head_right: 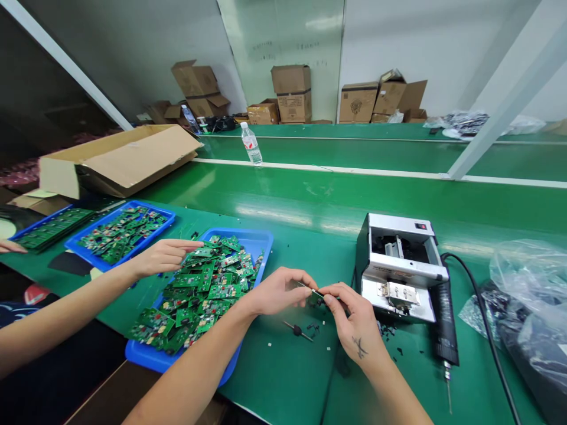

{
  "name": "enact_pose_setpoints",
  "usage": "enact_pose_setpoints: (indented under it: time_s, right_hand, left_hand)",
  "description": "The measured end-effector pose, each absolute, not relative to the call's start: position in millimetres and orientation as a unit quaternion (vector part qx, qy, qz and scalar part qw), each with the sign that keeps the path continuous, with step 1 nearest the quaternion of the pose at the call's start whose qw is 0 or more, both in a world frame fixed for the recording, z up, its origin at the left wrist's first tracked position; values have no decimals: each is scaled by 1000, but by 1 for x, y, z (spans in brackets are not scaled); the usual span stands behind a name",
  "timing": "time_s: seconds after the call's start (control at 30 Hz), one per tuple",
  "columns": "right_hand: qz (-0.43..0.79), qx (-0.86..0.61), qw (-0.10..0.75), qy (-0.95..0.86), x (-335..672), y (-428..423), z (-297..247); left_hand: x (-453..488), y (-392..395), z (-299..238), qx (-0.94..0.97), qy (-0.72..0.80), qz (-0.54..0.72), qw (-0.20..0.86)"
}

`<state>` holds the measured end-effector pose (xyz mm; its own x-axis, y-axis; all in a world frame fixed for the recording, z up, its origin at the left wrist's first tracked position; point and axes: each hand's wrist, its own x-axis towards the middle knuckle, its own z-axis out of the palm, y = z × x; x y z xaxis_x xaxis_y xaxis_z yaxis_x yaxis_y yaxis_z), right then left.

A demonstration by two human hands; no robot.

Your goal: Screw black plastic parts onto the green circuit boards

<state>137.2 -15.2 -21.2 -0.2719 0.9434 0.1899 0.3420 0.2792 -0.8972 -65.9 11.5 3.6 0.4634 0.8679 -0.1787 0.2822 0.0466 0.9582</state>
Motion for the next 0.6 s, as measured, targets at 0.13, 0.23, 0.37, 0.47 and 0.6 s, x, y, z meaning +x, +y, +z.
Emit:
enact_pose_setpoints:
  time_s: [0.13, 0.23, 0.37, 0.47, 0.6]
  right_hand:
    - [355, -475, 376, -711, 146, -21, -5]
    - [262, -538, 409, -689, 180, -26, 17]
    - [134, -714, 492, -479, 257, -20, 29]
    - [151, -854, 199, -456, 305, -2, 10]
    - [183, -855, 172, -454, 317, 23, -30]
  left_hand:
    - [-62, 11, 3, 618, 464, 271, 574]
    - [-52, 12, 4, 572, 469, 284, 610]
    - [-25, 21, 9, 499, 489, 273, 661]
    - [-4, 34, 11, 460, 500, 264, 685]
    - [11, 45, 7, 450, 507, 250, 691]
